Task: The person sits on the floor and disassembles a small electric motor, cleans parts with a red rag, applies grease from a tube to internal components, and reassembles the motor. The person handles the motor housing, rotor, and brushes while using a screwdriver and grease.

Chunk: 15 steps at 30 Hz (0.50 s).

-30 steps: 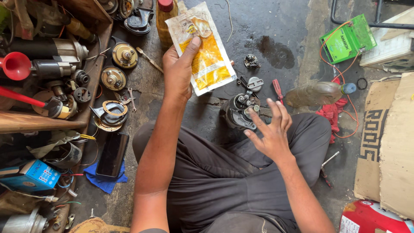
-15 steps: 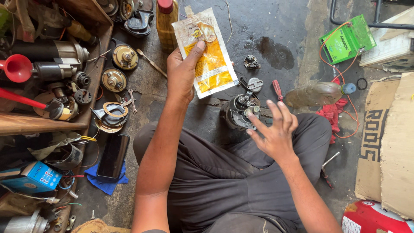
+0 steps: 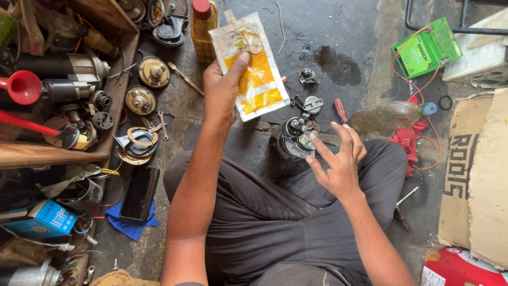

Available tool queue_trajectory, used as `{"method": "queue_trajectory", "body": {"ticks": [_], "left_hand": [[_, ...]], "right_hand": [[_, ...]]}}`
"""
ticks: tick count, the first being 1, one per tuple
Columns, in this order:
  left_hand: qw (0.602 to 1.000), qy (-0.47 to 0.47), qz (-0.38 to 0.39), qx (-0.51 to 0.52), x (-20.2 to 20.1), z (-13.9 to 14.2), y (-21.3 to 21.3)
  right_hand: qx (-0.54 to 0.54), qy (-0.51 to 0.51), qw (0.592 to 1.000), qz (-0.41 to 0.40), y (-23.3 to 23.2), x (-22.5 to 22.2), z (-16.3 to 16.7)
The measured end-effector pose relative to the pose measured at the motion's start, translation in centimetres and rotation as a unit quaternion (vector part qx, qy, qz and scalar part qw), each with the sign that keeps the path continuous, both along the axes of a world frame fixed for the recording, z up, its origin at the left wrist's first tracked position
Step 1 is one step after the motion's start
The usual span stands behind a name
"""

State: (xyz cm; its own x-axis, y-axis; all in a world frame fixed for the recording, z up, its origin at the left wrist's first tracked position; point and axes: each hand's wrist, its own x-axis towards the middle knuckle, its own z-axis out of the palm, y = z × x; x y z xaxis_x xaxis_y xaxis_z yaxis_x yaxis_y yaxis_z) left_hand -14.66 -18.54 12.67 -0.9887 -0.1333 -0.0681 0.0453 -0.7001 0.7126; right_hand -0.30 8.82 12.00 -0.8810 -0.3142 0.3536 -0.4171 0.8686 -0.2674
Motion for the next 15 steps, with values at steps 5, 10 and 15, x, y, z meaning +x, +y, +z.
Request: {"method": "queue_trajectory", "body": {"ticks": [5,10,15], "left_hand": [[0.991,-0.053,0.045,-0.118,-0.9,0.6,-2.7],[0.981,0.017,0.133,-0.141,-1.2,1.0,-9.0],[0.935,-0.104,0.070,-0.331,-1.4,-1.0,-12.1]], "right_hand": [[0.025,0.005,0.999,0.022,0.0,-0.2,0.5],[-0.113,0.028,0.993,-0.004,1.8,0.1,0.3],[-0.364,-0.053,0.928,-0.049,5.4,-2.7,-4.0]]}}
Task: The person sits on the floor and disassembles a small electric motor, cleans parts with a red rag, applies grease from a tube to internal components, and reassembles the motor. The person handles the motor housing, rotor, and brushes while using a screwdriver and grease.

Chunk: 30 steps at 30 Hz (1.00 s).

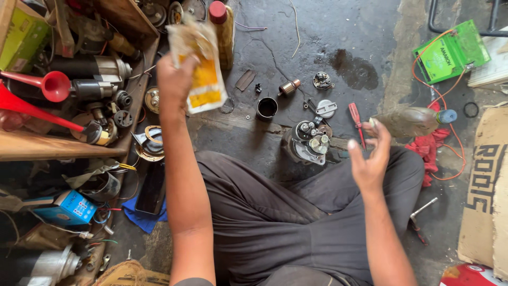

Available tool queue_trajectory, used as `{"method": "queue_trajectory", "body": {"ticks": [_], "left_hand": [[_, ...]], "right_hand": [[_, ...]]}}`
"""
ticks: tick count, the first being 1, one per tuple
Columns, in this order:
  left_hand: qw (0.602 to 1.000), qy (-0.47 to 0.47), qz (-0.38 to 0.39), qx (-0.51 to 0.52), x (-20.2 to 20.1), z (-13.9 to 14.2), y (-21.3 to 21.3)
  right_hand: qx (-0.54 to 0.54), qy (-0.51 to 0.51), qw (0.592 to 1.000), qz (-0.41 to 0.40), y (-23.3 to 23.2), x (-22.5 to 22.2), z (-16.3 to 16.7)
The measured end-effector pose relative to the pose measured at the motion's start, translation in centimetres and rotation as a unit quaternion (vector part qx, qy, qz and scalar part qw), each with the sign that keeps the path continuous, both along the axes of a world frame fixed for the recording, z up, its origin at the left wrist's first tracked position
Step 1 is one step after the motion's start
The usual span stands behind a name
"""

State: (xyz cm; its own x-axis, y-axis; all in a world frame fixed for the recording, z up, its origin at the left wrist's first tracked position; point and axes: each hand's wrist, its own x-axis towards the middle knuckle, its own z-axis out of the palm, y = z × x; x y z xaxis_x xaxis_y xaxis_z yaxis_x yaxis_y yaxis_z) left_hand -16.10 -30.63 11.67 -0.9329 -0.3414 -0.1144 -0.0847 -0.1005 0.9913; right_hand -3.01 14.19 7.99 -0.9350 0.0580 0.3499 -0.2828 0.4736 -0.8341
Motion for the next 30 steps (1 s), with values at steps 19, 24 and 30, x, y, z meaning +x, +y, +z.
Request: {"method": "queue_trajectory", "body": {"ticks": [19,24,30], "left_hand": [[0.690,-0.468,-0.393,-0.388,-3.9,-14.2,7.0],[0.710,-0.371,-0.391,-0.454,-3.3,-15.1,8.2],[0.781,-0.302,-0.199,-0.509,-2.8,-11.8,7.9]], "right_hand": [[0.238,-0.243,0.938,0.071,2.4,-8.0,-9.4],[0.278,-0.207,0.934,0.081,2.6,-7.7,-10.0],[0.224,-0.219,0.948,0.050,2.7,-7.2,-10.7]]}}
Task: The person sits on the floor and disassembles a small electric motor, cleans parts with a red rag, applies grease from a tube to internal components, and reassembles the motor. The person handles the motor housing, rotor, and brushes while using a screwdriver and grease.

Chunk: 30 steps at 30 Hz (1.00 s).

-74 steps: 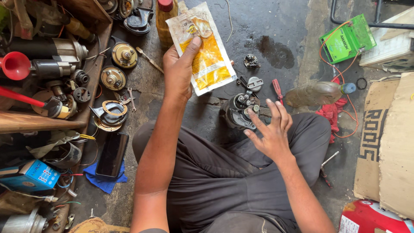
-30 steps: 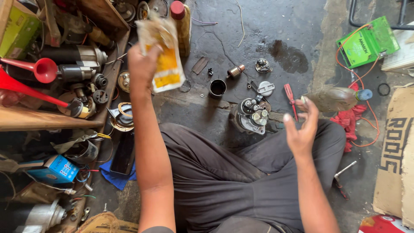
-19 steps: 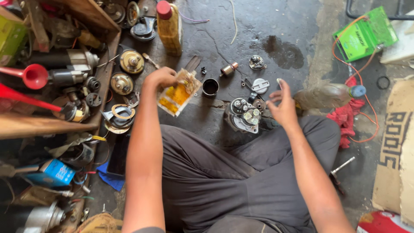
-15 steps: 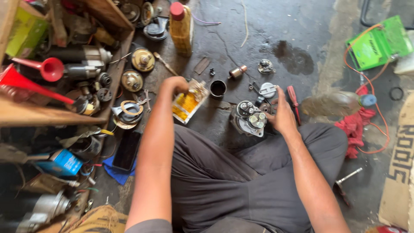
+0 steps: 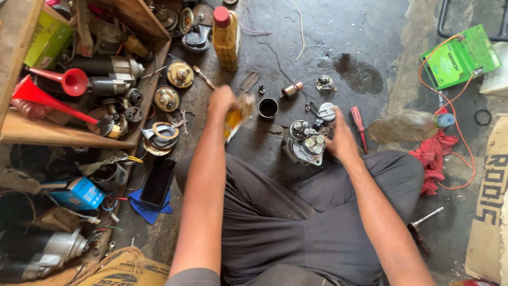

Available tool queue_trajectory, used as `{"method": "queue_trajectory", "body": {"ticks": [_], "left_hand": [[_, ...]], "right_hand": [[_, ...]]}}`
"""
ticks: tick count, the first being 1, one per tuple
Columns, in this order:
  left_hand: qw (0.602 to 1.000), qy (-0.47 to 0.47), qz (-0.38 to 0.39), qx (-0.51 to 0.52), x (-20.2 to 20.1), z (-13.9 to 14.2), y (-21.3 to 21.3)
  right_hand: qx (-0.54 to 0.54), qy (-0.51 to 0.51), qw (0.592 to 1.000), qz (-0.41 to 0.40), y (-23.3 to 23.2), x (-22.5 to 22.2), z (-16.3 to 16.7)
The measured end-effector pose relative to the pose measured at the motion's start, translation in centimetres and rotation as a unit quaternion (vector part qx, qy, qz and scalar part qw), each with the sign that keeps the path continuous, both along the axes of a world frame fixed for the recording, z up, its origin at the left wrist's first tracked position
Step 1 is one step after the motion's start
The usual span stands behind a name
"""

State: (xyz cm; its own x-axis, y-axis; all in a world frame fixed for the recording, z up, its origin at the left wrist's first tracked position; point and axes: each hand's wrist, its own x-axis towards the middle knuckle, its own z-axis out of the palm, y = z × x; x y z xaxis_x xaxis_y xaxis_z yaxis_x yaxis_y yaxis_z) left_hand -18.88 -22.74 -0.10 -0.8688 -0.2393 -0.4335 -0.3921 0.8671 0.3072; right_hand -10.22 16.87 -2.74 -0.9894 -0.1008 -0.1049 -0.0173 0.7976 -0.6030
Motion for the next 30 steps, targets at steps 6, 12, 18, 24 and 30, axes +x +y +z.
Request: {"method": "queue_trajectory", "body": {"ticks": [6,12,18,24,30], "left_hand": [[0.833,0.343,0.137,0.413,2.4,8.9,2.4],[0.699,0.346,0.097,0.618,8.7,15.4,7.5],[0.664,0.294,0.071,0.684,13.8,16.4,16.2],[0.694,0.103,-0.053,0.711,14.4,15.4,17.5],[0.721,0.114,-0.053,0.681,15.1,14.8,17.9]], "right_hand": [[-0.161,0.130,0.977,-0.051,1.3,1.3,1.2],[-0.449,0.125,0.881,-0.079,1.0,6.7,10.2],[-0.564,0.039,0.825,0.003,-1.5,9.9,18.5],[-0.495,0.028,0.868,-0.027,-2.5,9.4,20.1],[-0.534,0.045,0.843,-0.039,-3.1,9.4,19.8]]}}
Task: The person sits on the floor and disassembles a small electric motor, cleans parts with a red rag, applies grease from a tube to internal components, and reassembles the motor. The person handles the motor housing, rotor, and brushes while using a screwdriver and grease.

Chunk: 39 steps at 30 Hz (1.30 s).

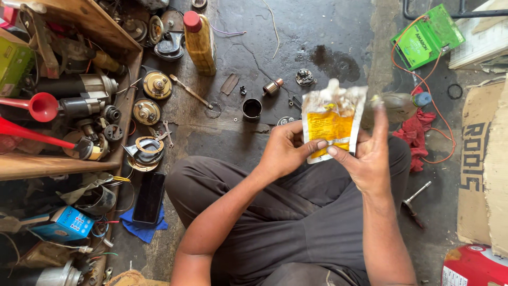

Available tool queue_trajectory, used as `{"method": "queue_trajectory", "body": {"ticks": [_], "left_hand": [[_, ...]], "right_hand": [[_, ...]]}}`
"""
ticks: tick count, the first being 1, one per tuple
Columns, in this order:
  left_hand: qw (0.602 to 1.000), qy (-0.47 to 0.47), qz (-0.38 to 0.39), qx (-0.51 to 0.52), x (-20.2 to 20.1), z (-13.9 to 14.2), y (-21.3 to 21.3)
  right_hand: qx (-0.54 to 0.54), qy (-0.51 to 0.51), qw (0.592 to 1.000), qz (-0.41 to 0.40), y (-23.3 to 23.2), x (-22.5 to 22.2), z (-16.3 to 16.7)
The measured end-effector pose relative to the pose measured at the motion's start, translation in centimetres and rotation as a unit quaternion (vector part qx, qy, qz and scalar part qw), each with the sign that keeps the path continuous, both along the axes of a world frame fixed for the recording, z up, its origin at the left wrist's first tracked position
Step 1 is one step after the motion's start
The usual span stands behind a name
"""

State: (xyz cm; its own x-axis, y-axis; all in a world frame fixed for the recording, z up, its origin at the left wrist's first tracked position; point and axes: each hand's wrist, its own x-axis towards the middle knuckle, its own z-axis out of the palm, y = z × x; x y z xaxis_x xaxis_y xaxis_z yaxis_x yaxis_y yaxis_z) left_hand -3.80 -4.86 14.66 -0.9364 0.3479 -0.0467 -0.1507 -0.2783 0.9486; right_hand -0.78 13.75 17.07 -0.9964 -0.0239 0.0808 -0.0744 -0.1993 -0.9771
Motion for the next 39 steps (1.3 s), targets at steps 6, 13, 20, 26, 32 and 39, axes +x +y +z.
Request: {"method": "queue_trajectory", "body": {"ticks": [6,13,20,26,32,39], "left_hand": [[0.998,0.025,-0.021,-0.050,-0.5,0.2,-0.7],[0.996,0.022,-0.020,-0.087,-0.6,-0.6,-0.4],[0.998,0.025,-0.033,-0.055,-0.7,-1.3,-0.3],[0.998,0.052,-0.017,-0.023,-0.6,-1.4,0.3],[0.978,0.121,-0.033,-0.168,-0.8,-0.9,-0.2],[0.981,0.122,-0.028,-0.149,-0.5,-0.7,0.3]], "right_hand": [[0.007,-0.001,1.000,-0.005,-1.0,-0.6,1.0],[-0.062,-0.027,0.998,0.014,-1.2,-0.9,0.8],[-0.013,-0.008,0.999,-0.029,-0.5,-0.5,-0.6],[-0.040,-0.042,0.998,-0.012,0.5,-0.9,-0.8],[-0.024,-0.034,0.999,-0.011,0.8,-0.6,-0.8],[-0.035,-0.054,0.998,-0.010,1.2,-0.6,-1.1]]}}
